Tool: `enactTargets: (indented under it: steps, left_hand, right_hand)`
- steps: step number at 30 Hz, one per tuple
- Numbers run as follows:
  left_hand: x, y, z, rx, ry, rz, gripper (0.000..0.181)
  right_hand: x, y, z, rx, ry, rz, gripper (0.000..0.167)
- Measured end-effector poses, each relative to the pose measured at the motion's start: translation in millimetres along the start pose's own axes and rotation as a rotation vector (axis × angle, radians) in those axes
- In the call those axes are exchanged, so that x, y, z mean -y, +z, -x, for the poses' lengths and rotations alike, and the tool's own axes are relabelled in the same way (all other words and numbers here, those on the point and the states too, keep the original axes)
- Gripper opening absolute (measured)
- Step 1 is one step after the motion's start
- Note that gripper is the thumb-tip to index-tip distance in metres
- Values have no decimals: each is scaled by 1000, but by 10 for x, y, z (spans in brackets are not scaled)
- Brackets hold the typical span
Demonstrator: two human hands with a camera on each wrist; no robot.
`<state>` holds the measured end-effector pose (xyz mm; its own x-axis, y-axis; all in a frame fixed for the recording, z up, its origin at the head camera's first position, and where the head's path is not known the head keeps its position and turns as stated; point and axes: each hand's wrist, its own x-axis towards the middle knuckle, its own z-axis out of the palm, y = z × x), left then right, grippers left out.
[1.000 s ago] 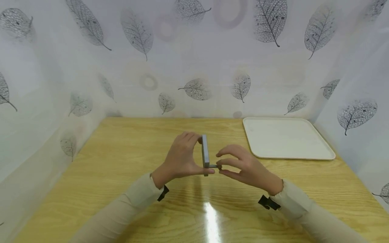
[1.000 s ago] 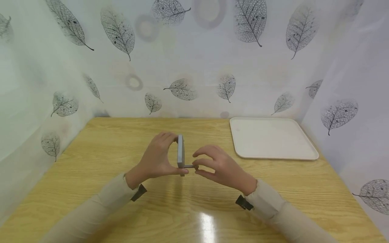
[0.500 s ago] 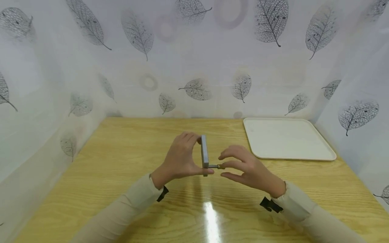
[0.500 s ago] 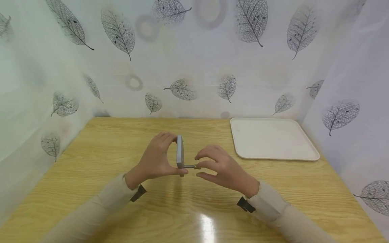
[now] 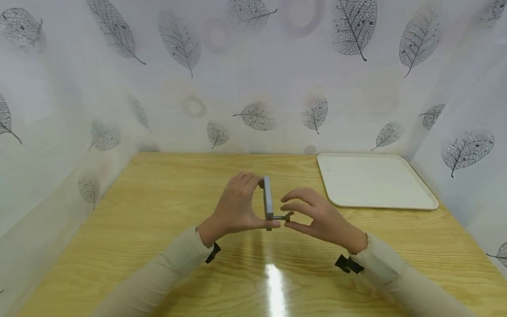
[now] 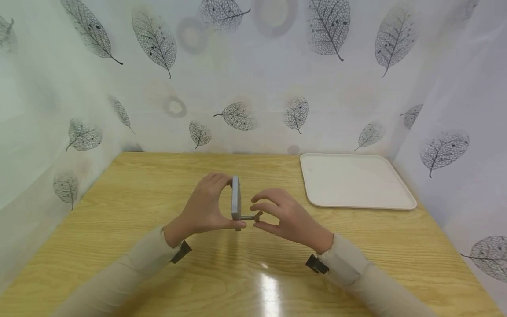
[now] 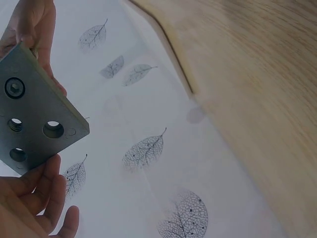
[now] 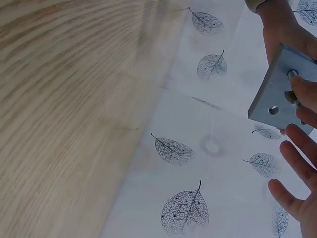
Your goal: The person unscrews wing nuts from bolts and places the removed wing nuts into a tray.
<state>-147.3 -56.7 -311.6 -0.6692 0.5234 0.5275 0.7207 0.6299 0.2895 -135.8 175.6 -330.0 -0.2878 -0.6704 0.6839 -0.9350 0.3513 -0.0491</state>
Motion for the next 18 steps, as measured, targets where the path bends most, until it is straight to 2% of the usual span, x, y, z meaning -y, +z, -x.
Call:
enactTargets:
  steps: [4, 12, 18]
  left_hand:
    - [5, -1, 2, 2, -1, 2, 80]
    - [13, -17, 5, -2, -20, -1, 80]
    - [22, -14, 7, -8, -10, 2, 79]
  right_hand:
    - [-31, 17, 15, 21, 30, 3, 31]
    - [48, -24, -2, -86, -98, -39, 21]
    - [68, -20, -17, -91, -87, -63, 22]
